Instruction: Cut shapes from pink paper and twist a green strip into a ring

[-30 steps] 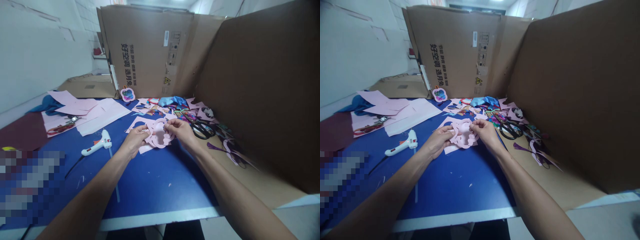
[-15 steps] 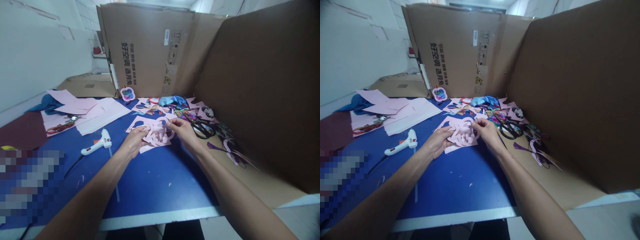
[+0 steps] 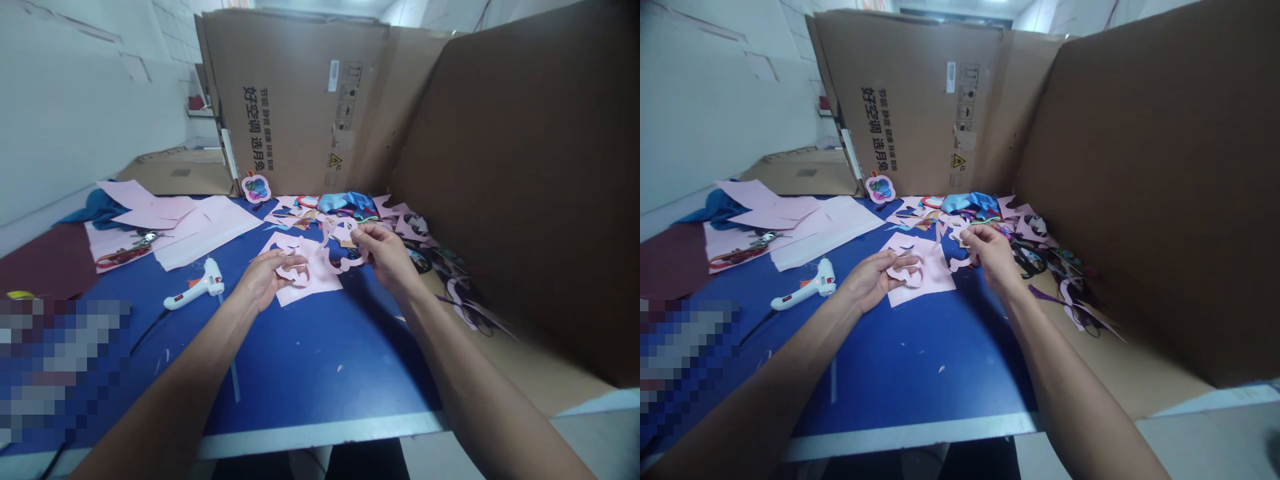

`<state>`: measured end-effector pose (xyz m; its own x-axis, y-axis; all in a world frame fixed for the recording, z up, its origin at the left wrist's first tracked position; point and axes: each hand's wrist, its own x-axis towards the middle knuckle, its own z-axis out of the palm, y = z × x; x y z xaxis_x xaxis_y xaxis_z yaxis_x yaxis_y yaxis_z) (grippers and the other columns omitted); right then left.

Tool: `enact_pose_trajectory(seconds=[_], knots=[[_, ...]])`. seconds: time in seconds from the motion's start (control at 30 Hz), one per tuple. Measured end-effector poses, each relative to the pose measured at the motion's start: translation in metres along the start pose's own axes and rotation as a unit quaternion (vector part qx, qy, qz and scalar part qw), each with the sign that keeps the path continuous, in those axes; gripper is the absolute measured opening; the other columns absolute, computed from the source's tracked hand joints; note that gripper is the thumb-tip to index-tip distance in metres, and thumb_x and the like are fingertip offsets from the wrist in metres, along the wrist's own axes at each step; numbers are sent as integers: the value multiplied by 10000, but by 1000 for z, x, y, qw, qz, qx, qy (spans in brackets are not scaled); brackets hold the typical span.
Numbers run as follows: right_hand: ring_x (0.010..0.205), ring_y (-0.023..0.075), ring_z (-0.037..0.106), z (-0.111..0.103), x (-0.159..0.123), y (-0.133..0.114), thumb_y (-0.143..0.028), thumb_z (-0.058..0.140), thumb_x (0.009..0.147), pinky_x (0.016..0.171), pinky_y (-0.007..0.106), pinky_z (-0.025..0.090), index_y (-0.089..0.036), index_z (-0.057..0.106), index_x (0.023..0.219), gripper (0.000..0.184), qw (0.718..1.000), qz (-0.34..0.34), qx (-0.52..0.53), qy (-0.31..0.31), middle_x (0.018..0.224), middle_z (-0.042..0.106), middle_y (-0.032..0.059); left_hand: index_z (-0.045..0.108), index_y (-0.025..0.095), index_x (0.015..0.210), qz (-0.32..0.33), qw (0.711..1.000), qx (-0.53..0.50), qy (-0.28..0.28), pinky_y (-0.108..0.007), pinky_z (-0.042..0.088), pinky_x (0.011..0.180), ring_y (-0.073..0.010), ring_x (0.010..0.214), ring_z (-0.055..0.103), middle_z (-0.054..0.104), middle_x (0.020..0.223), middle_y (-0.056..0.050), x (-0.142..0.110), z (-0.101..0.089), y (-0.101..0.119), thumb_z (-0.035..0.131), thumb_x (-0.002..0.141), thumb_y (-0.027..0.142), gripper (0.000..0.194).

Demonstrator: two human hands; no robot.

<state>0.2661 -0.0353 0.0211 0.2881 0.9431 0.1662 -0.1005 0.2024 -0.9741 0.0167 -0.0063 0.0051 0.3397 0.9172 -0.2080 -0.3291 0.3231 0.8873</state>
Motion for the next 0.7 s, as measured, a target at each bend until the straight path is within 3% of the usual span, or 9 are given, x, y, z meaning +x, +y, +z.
enact_pose_trajectory(seconds=[0.07,0.2,0.3,0.43,0.53,0.7], knots=[[501,76,370,0,0,-2,-420,916,661,457,255,259,-211,675,783,342,1000,9,15,-11,706,625,-26,628,136,956,-5,1000,-5,-1,-492,668,717,-314,876,785,781,1110,-243,1,0,-1,605,948,137,25],[531,85,402,2,-2,-1,-425,950,635,473,250,291,-213,683,789,375,996,39,62,-40,711,612,-30,670,123,1025,-24,999,-26,-6,-464,656,681,-278,790,773,788,1038,-220,3,0,-2,522,1045,283,219],[561,87,429,7,-5,-1,-410,964,650,490,239,321,-206,690,784,367,991,53,97,-75,732,618,-23,693,118,1050,-37,999,-32,-11,-419,644,663,-254,740,758,778,894,-161,5,1,-3,474,1073,341,313],[570,89,425,17,-13,-2,-398,963,677,514,240,351,-206,700,783,343,982,64,129,-119,733,607,-23,696,131,1020,-36,998,-43,-1,-407,631,649,-247,676,736,692,696,-70,5,2,-6,472,1070,325,301],[577,97,422,25,-18,1,-414,963,675,523,250,343,-205,702,777,350,980,71,131,-135,723,589,-23,700,140,1030,-36,998,-47,10,-402,622,629,-236,643,722,735,769,-93,4,3,-7,484,1063,334,292],[581,107,409,33,-21,15,-454,954,682,539,264,323,-210,703,775,362,981,83,110,-134,704,586,-23,721,119,1043,-37,998,-47,-23,-375,627,698,-232,717,754,798,931,-171,-1,10,-4,403,1093,398,427]])
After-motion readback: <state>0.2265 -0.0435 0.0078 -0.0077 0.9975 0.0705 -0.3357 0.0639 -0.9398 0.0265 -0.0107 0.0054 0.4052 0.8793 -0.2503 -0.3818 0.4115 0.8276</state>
